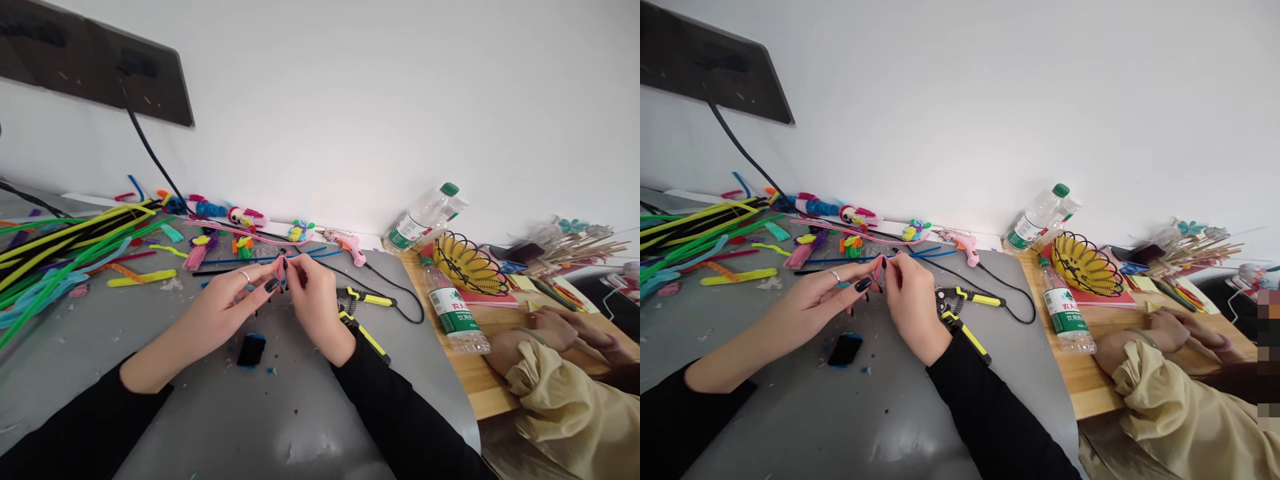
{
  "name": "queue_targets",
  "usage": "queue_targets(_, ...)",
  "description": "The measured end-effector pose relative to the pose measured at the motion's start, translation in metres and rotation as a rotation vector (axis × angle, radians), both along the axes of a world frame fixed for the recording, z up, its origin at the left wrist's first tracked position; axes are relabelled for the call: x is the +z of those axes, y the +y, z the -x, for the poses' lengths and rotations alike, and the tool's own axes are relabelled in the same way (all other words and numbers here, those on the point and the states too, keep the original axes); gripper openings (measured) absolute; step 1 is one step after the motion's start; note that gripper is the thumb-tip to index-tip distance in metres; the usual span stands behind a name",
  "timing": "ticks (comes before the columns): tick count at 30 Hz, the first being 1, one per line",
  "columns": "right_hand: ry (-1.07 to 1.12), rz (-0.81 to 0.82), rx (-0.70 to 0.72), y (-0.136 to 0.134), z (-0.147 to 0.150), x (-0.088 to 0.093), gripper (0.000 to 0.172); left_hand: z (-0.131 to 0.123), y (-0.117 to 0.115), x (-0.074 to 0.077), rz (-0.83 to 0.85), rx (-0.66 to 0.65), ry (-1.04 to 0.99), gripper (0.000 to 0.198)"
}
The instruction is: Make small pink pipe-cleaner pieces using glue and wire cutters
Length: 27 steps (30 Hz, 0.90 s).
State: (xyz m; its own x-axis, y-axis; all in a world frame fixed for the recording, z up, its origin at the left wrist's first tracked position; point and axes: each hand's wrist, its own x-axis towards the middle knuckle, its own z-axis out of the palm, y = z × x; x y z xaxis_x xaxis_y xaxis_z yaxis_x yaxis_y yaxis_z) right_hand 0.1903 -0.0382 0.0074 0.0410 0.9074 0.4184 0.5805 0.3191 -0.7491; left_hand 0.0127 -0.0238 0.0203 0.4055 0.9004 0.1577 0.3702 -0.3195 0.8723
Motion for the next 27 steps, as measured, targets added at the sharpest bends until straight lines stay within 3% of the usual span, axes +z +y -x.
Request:
queue_targets(4,0.093,0.068,0.061,-0.001,-0.002,0.007,0.024,0.009,0.006,0.002,-0.119,0.06,0.055,0.045)
queue_targets(9,0.108,0.122,0.135,-0.003,-0.001,0.008,0.025,0.013,0.008,-0.004,-0.411,0.003,0.107,0.03)
queue_targets(13,0.076,0.148,0.25,-0.003,-0.001,0.009,0.025,0.013,0.008,-0.005,-0.503,0.029,0.078,0.026)
queue_targets(22,0.332,0.355,0.372,-0.003,-0.004,0.016,0.021,0.017,0.011,0.002,-0.46,0.192,0.087,0.032)
queue_targets(27,0.455,0.425,0.411,-0.002,-0.007,0.02,0.022,0.017,0.013,0.003,-0.294,0.24,0.066,0.036)
